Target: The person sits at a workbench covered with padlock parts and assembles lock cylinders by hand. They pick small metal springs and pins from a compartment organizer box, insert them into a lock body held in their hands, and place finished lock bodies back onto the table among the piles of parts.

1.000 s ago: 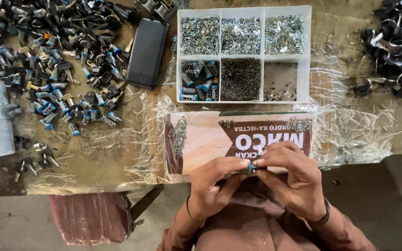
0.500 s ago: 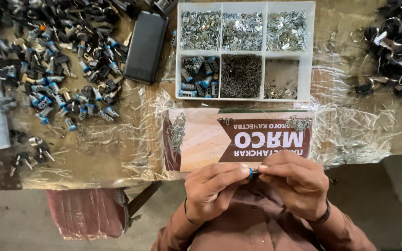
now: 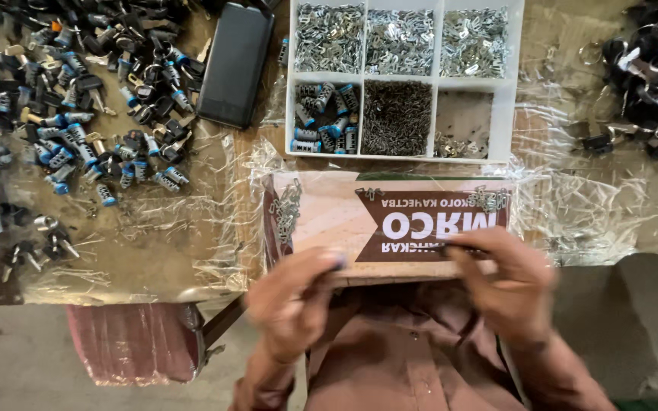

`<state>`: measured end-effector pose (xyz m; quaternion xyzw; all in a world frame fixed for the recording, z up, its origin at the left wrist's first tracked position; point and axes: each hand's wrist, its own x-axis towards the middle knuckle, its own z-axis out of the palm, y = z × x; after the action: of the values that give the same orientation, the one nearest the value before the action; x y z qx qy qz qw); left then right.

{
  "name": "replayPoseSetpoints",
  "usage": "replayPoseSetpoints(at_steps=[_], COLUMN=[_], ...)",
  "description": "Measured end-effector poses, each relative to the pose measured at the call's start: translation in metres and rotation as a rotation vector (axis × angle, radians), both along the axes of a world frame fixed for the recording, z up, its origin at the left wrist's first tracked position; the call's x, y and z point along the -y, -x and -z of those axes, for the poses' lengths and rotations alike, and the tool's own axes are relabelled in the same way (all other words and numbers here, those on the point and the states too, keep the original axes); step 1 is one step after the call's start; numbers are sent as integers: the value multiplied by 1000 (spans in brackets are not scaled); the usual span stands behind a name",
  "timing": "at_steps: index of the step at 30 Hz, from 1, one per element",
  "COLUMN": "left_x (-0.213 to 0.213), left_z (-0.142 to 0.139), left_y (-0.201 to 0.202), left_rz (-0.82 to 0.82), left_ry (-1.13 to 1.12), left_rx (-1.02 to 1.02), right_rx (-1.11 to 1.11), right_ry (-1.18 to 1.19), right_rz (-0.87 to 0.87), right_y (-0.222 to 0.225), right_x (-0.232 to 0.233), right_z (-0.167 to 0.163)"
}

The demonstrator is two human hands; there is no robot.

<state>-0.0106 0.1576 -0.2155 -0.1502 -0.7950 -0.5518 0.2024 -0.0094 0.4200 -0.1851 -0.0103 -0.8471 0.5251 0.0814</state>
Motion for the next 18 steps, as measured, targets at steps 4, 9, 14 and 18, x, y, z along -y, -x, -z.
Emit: replayPoseSetpoints(at_steps=[4,9,14,18], left_x=[-26,-33,-38,-40], left_z=[-2,-12,-7,-7], left_y=[-5,1,3,1], left_rz=[77,92,109,113], left_ry=[-157,-144,-113,-118], left_rx=[260,311,281,258], right_rx=[-177,-194,-202,-239], right_ry=[-309,-391,-456,-413], right_rz=[8,-5,3,19], right_y=[6,24,27,25], right_x=[23,39,42,38], right_z=[24,23,23,26])
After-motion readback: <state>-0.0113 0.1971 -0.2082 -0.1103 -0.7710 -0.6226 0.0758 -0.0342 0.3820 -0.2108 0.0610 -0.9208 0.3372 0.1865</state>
